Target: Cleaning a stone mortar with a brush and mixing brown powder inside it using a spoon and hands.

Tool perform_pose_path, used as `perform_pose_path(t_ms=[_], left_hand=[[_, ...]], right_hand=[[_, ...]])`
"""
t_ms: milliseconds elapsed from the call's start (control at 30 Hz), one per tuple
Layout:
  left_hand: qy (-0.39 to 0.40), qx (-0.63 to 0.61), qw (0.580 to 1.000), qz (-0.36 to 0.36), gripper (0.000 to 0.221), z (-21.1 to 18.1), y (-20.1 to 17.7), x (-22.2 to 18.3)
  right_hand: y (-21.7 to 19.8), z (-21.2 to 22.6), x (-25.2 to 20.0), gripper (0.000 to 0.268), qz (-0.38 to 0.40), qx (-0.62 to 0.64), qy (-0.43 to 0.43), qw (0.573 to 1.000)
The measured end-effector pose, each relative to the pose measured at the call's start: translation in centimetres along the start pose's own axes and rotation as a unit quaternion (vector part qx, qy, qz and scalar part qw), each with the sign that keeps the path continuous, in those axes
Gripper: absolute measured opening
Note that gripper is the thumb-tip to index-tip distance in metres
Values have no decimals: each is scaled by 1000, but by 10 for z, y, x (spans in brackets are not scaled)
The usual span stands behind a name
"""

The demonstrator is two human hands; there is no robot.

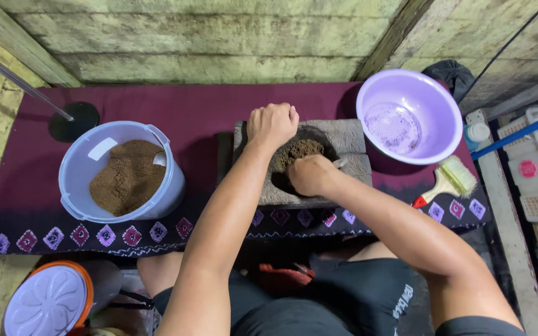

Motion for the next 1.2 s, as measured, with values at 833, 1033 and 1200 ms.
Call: perform_pose_path(t_ms=[833,1033,1200], left_hand=[[76,27,996,-35,44,10,11,1],[45,23,999,-9,42,11,5,1],[74,-158,975,-135,24,24,11,11]], right_hand=[[33,-56,1,30,-28,-229,-22,973],[-107,-39,-53,31,32,-85,-17,996],[-131,-54,-73,21,-46,305,62,949]])
Point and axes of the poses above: each hand's wrist, its own x-axis towards the middle knuckle, its own y-axis out of the palm, z = x × y, the point moved 1 cm from there along x, towards the middle knuckle, and after that the axes turned 2 degrees about y, right-handed, at the moved point
